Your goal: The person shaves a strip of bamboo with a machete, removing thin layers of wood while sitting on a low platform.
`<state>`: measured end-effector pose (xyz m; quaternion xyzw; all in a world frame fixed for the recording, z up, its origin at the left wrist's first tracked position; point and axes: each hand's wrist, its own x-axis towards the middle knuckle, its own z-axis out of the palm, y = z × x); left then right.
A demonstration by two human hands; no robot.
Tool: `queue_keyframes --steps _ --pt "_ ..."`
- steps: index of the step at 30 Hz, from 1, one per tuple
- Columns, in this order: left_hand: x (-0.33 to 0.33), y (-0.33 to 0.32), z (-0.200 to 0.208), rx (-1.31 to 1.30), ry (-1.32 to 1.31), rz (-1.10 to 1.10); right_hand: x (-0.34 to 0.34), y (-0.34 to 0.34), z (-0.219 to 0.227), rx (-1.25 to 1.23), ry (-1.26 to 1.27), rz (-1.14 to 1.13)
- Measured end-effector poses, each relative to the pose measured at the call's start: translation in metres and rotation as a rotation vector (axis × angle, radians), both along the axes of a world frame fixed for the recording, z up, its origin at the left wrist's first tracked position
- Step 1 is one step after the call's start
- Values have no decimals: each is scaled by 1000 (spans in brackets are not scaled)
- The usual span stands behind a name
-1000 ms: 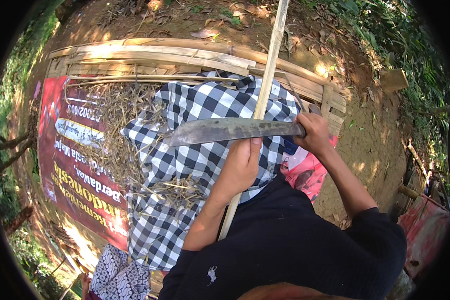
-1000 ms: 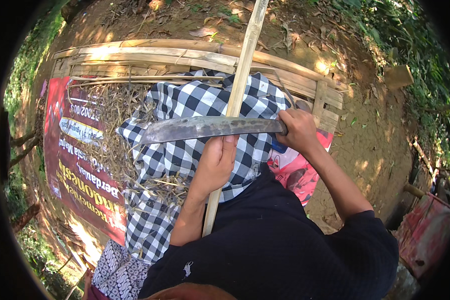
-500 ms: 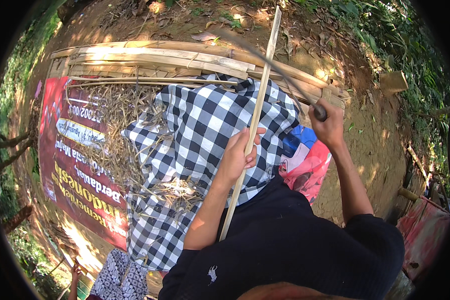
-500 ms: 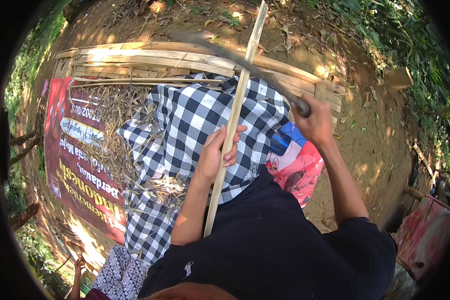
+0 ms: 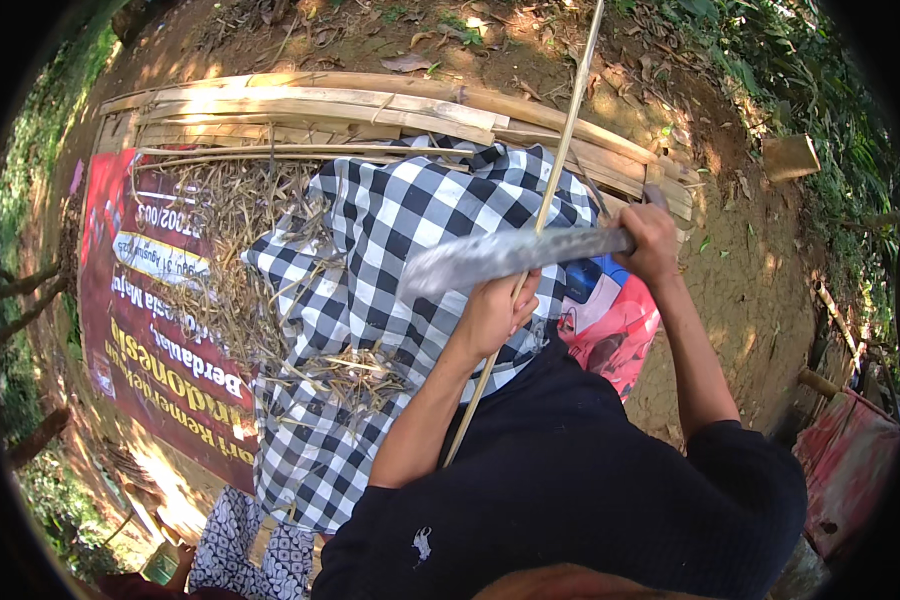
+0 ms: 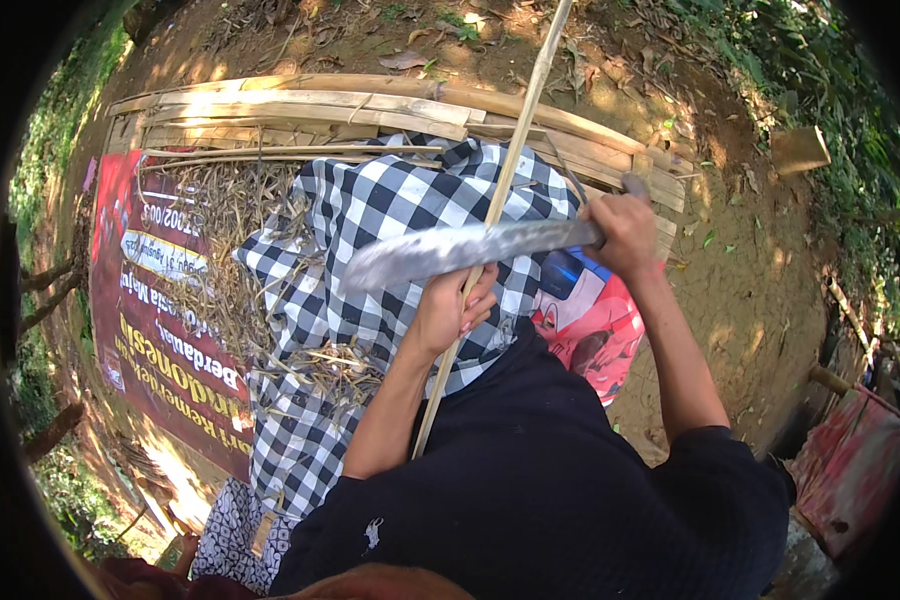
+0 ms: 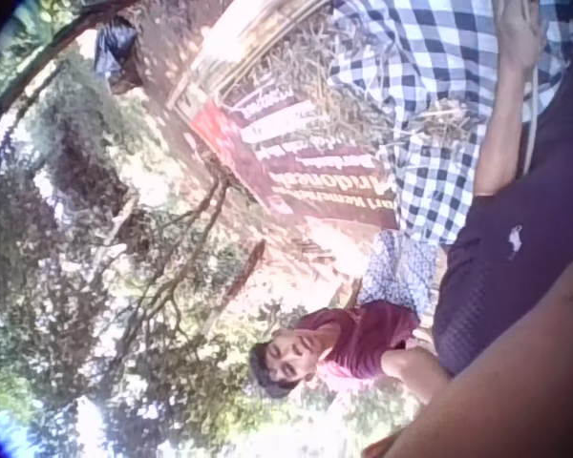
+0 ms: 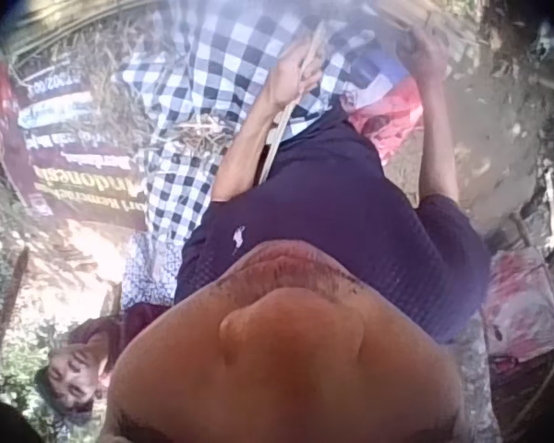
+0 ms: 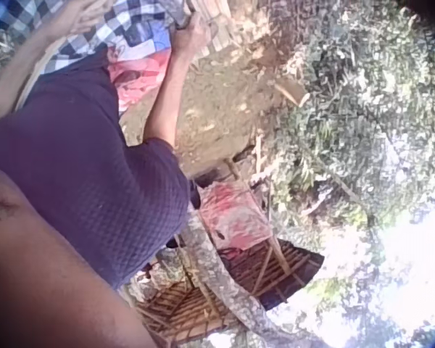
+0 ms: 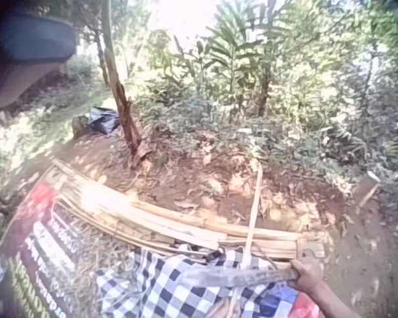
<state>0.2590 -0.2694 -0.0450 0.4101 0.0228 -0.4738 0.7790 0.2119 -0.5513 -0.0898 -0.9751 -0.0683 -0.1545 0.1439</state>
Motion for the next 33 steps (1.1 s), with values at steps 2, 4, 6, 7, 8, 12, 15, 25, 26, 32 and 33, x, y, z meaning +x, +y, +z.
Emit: queue_keyframes --steps 2,4,6,7,8,12,15,25,26,32,33 --pt "7 -8 1 18 19 -13 -2 -47 -28 158 120 -532" --pt "0 -9 -6 114 30 -94 2 -86 -20 100 108 -975" --pt "-2 -16 -16 116 23 -169 -2 -94 -6 202 46 -1018" --pt "0 -20 -20 178 -20 -166 -10 -93 -4 249 21 -1048" --pt "2 -28 -22 226 -55 -175 -17 -82 -2 329 11 -1015" --pt "15 -55 -22 274 -110 -180 -35 -32 -12 578 74 -859" --pt "24 -61 -27 308 -171 -202 -45 -5 -21 604 138 -706" --pt "28 -63 -14 273 -132 -246 -65 -14 -28 228 205 -289" --pt "26 -66 -8 257 -113 -290 -67 -26 -40 228 201 -304" --pt "4 -59 -13 368 -143 -324 -62 -130 -59 203 125 -1160" --pt "1 -55 -16 408 -150 -293 -53 -124 -47 339 105 -1122"
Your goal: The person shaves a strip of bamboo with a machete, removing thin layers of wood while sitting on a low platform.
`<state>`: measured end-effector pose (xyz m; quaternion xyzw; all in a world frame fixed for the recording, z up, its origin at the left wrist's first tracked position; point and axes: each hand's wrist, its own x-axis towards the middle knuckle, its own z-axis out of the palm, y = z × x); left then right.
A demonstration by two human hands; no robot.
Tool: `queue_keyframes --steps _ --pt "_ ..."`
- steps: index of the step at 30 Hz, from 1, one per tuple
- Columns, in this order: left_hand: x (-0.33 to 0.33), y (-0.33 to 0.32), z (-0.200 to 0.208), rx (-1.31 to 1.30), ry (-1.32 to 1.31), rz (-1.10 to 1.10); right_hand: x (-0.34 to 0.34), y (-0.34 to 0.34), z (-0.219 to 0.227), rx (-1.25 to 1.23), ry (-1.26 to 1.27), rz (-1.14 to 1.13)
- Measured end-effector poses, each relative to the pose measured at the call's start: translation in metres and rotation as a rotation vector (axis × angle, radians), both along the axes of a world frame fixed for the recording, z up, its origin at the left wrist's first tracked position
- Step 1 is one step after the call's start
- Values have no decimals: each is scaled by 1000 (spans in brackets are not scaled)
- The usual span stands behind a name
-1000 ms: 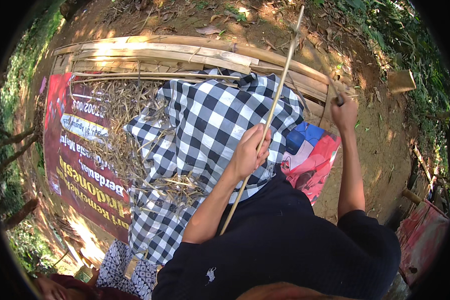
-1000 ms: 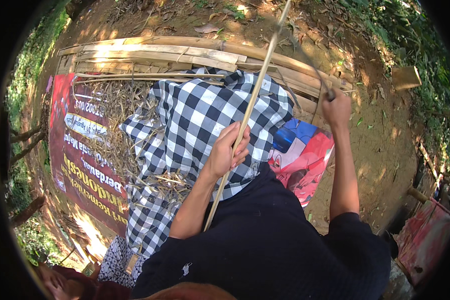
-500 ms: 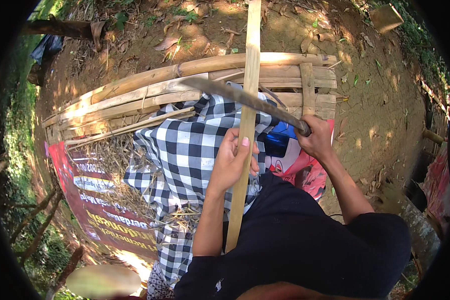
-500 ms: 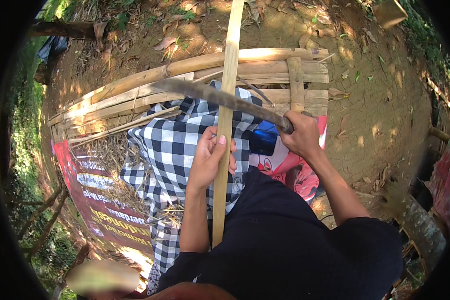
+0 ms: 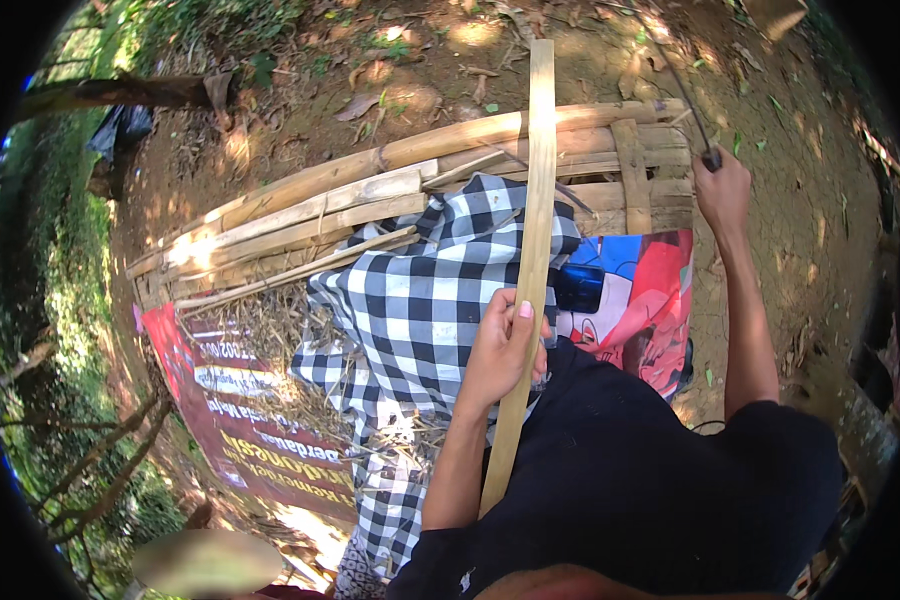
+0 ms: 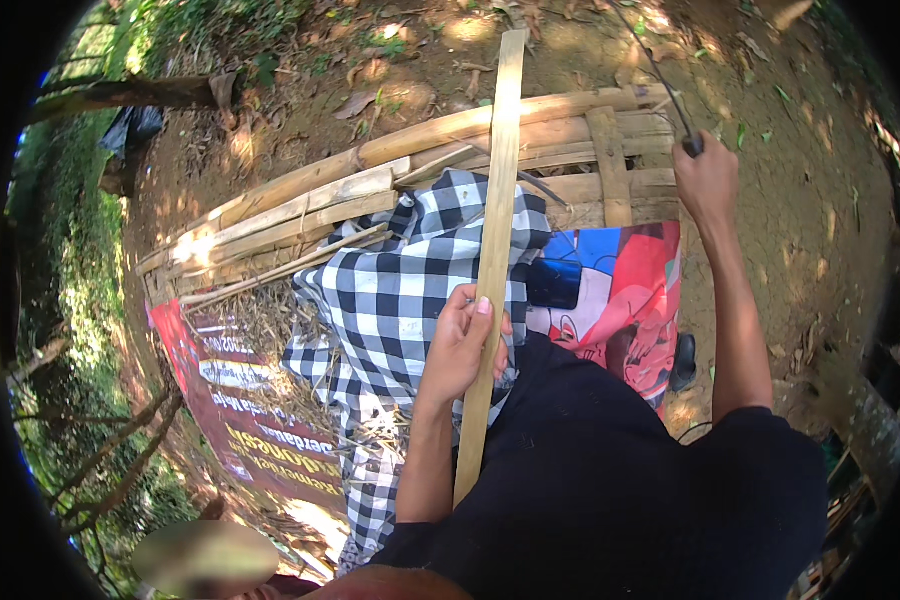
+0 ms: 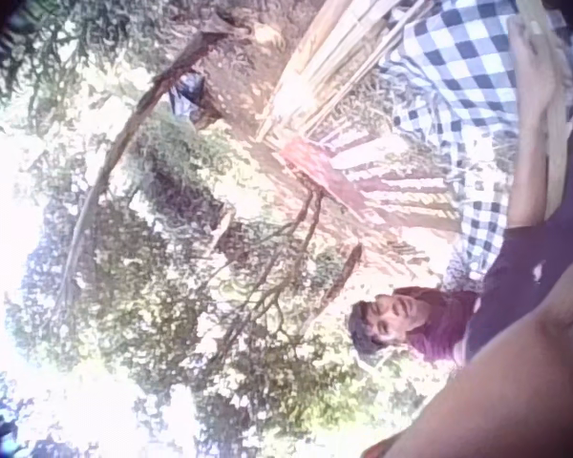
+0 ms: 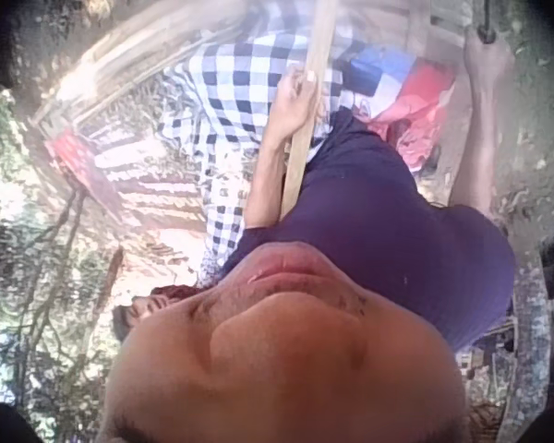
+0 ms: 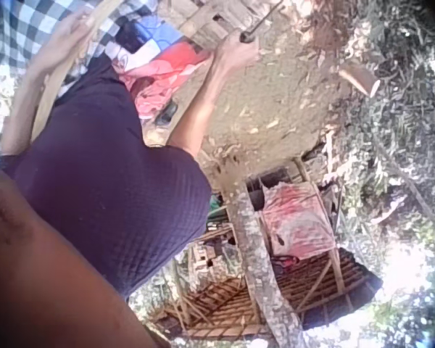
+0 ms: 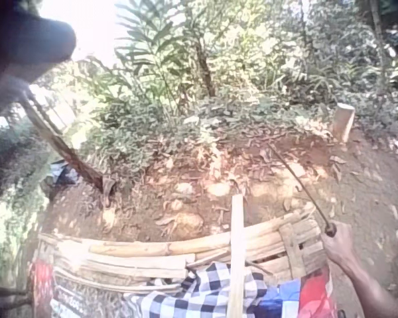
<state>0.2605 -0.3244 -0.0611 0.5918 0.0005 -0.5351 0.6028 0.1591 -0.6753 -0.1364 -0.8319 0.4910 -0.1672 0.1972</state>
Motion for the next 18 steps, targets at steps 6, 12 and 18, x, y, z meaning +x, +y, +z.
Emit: queue_keyframes --steps 6,12,18 --pt "4 8 -3 170 -293 -83 14 92 48 407 -274 192" --pt "-11 35 4 230 -763 -256 34 175 66 736 -294 546" --pt "-30 71 27 121 -740 112 85 233 147 1125 -207 1292"
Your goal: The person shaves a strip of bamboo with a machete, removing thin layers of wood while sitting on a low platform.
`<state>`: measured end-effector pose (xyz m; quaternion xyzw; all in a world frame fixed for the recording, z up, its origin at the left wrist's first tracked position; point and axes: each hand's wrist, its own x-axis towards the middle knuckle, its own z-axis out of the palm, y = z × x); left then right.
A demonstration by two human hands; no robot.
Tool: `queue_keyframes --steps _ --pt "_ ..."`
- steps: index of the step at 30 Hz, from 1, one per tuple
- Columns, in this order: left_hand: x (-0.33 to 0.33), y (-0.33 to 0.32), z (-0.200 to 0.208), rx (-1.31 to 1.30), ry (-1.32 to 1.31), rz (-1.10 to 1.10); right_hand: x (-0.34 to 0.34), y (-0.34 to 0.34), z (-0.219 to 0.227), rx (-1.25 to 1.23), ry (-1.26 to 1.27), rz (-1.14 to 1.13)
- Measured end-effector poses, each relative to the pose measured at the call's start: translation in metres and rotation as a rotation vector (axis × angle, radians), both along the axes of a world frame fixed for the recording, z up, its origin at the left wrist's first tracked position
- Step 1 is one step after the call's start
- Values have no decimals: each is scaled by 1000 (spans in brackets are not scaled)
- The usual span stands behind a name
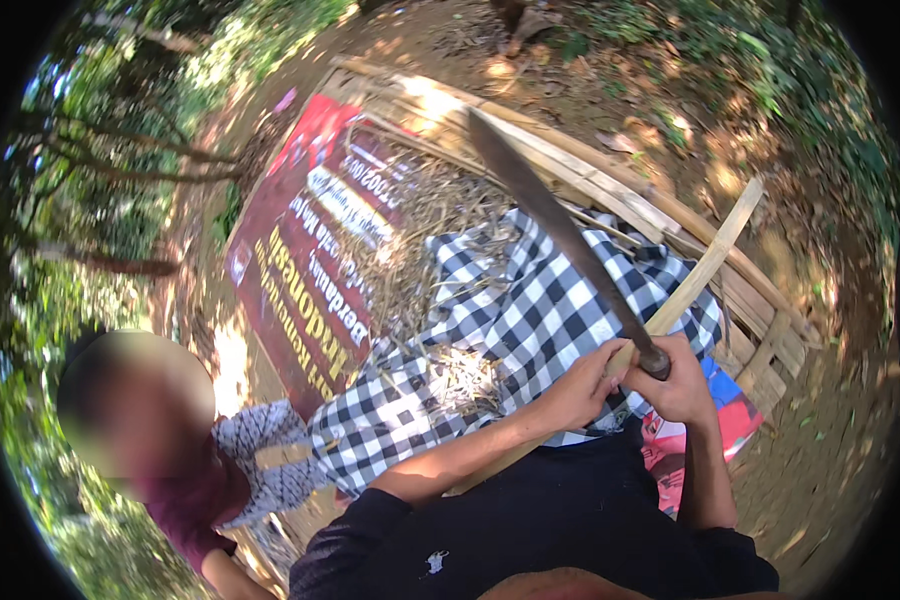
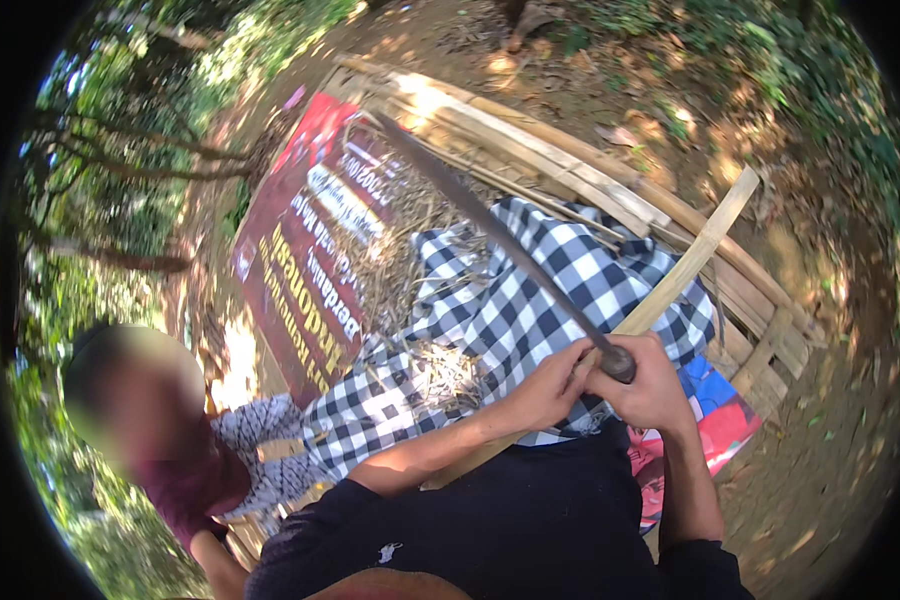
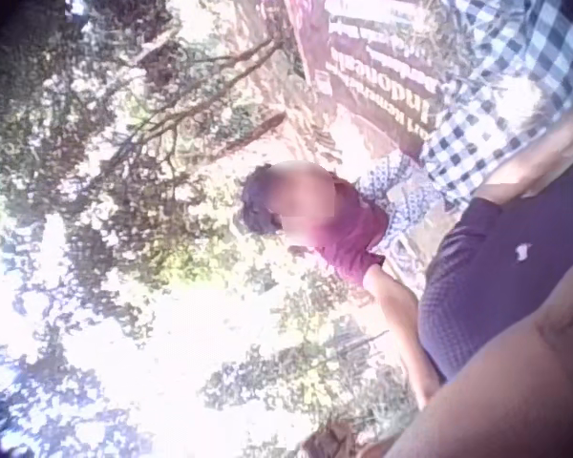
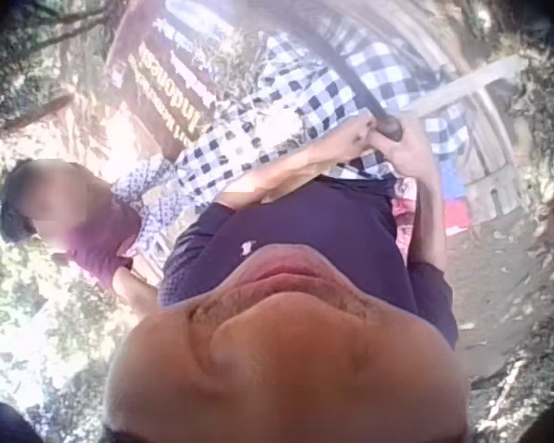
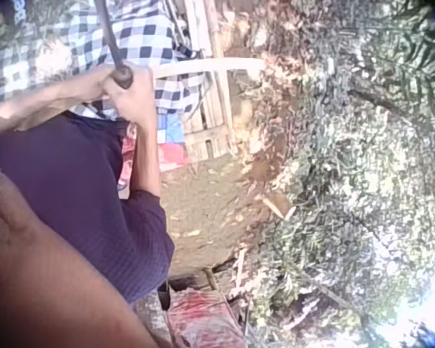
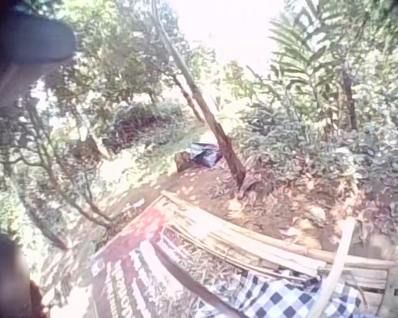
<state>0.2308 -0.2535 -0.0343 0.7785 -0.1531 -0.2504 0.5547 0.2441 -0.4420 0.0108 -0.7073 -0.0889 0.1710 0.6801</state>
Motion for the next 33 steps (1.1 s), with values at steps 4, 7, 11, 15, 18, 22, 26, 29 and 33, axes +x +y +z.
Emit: queue_keyframes --steps 4,7,11,15,18,22,26,29,33 --pt "-12 74 -33 -191 170 151 37 123 97 122 -254 701" --pt "-28 98 -44 -289 320 295 15 217 147 324 -455 1103" --pt "-29 95 -62 -369 362 364 -52 302 171 518 -457 1496" --pt "-39 91 -58 -409 264 403 -144 353 160 631 -465 1677" --pt "-52 94 -57 -425 176 430 -149 359 159 615 -307 1594" --pt "-42 99 -67 -456 318 332 -66 336 146 453 -318 1328" --pt "-18 108 -15 -407 19 327 5 228 122 307 -441 607" --pt "2 114 23 -225 270 291 26 127 87 -102 -515 -16" --pt "37 93 28 -338 444 315 9 18 21 -637 -460 -472"
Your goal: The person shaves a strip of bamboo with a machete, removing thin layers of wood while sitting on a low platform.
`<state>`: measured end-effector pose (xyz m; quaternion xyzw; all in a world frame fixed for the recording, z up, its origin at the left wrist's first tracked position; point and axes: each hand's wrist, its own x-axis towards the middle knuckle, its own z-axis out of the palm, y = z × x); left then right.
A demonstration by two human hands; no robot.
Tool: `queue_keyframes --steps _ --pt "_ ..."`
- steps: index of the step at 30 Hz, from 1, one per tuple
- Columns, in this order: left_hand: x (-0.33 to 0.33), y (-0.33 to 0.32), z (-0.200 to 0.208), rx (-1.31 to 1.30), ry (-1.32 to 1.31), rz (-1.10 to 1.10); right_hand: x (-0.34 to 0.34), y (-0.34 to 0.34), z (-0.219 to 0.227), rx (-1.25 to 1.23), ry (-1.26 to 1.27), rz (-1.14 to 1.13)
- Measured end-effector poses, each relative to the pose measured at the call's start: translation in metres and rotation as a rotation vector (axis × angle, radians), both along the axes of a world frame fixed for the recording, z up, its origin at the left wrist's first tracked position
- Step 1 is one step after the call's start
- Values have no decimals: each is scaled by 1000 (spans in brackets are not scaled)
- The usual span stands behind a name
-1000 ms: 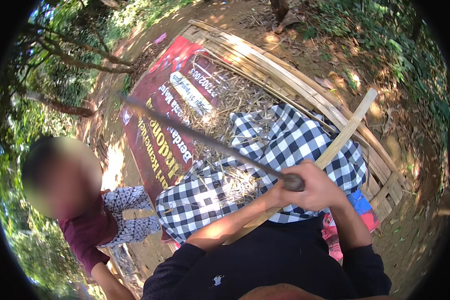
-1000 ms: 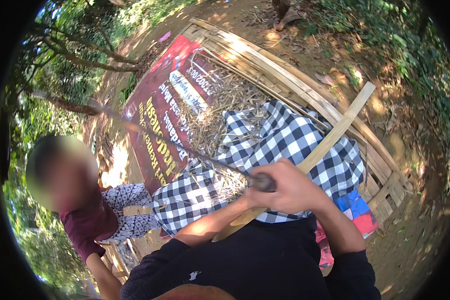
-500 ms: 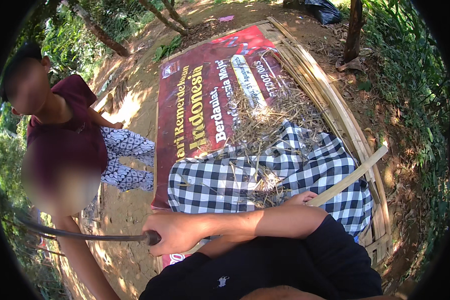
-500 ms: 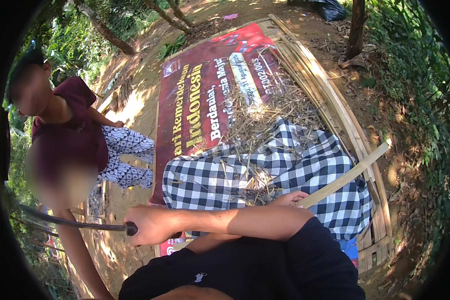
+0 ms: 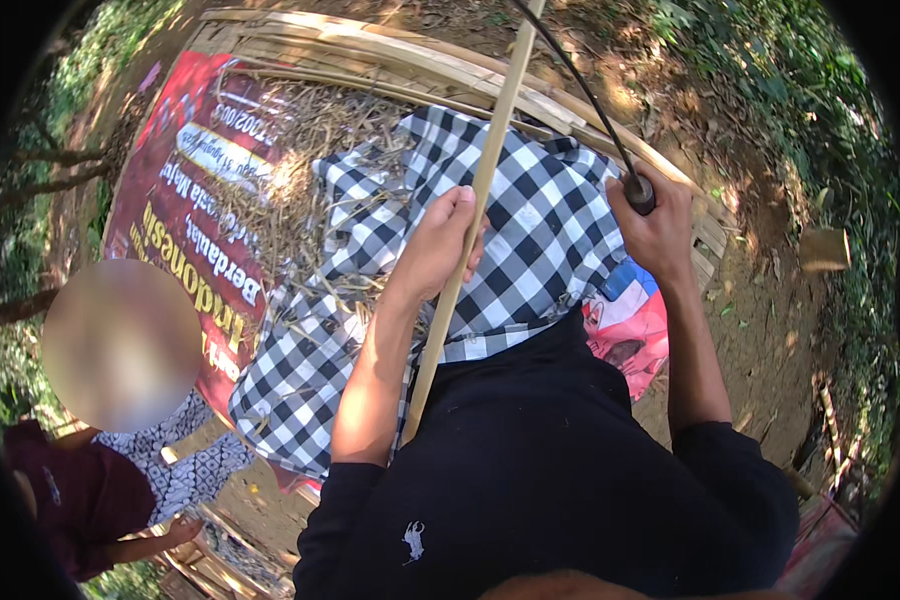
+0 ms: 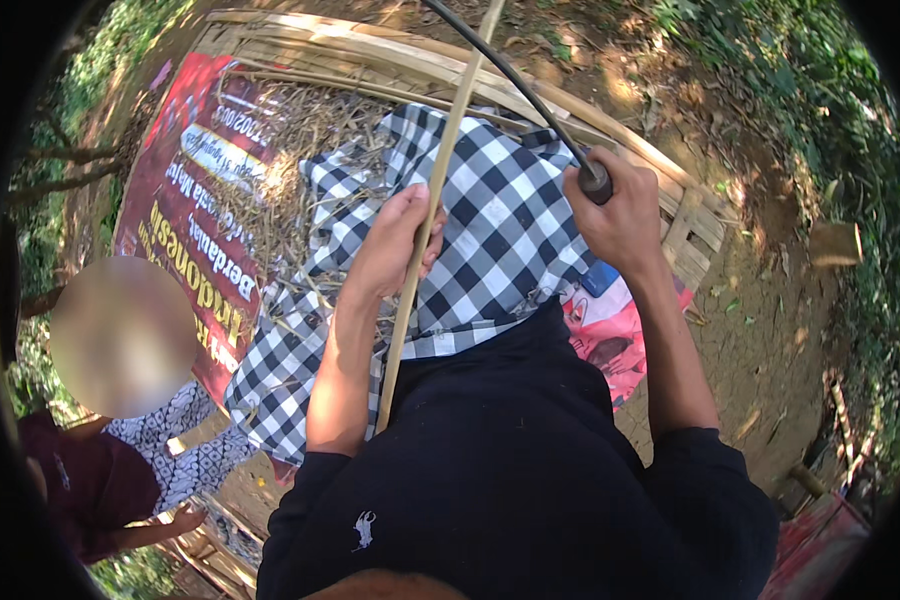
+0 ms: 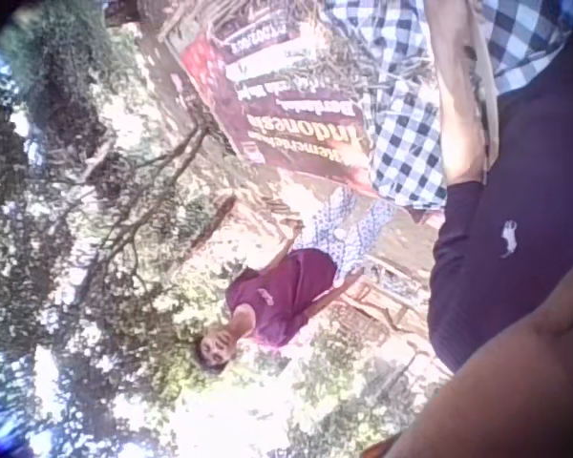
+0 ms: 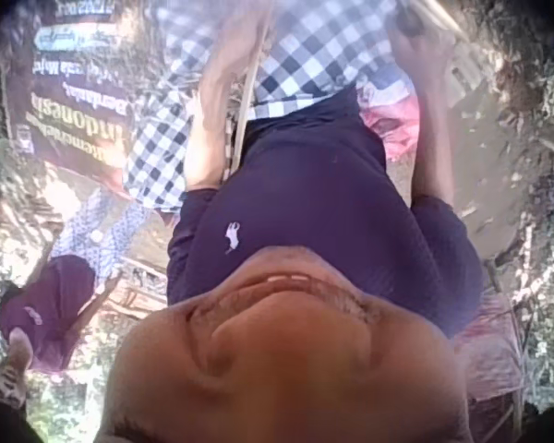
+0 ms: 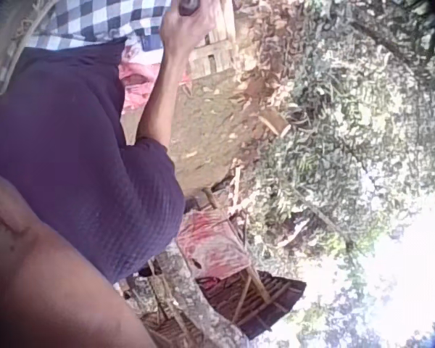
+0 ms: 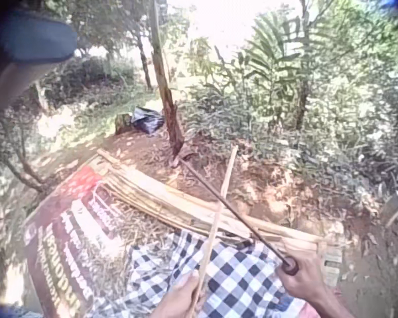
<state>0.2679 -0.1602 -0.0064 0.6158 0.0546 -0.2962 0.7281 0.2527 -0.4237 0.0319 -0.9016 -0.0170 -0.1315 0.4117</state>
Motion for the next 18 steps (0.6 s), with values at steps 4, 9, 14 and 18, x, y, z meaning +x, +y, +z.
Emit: queue_keyframes --steps 4,9,14,18 --pt "25 -57 -5 -138 13 -130 -60 -70 -73 -236 1 -197" --pt "22 -101 -29 -100 10 -199 -93 -68 -104 -383 -72 -126" --pt "16 -123 -24 135 -32 -282 -88 -91 -125 -367 -1 -184" --pt "11 -147 -15 219 -142 -329 -72 -151 -159 -396 -28 -331"
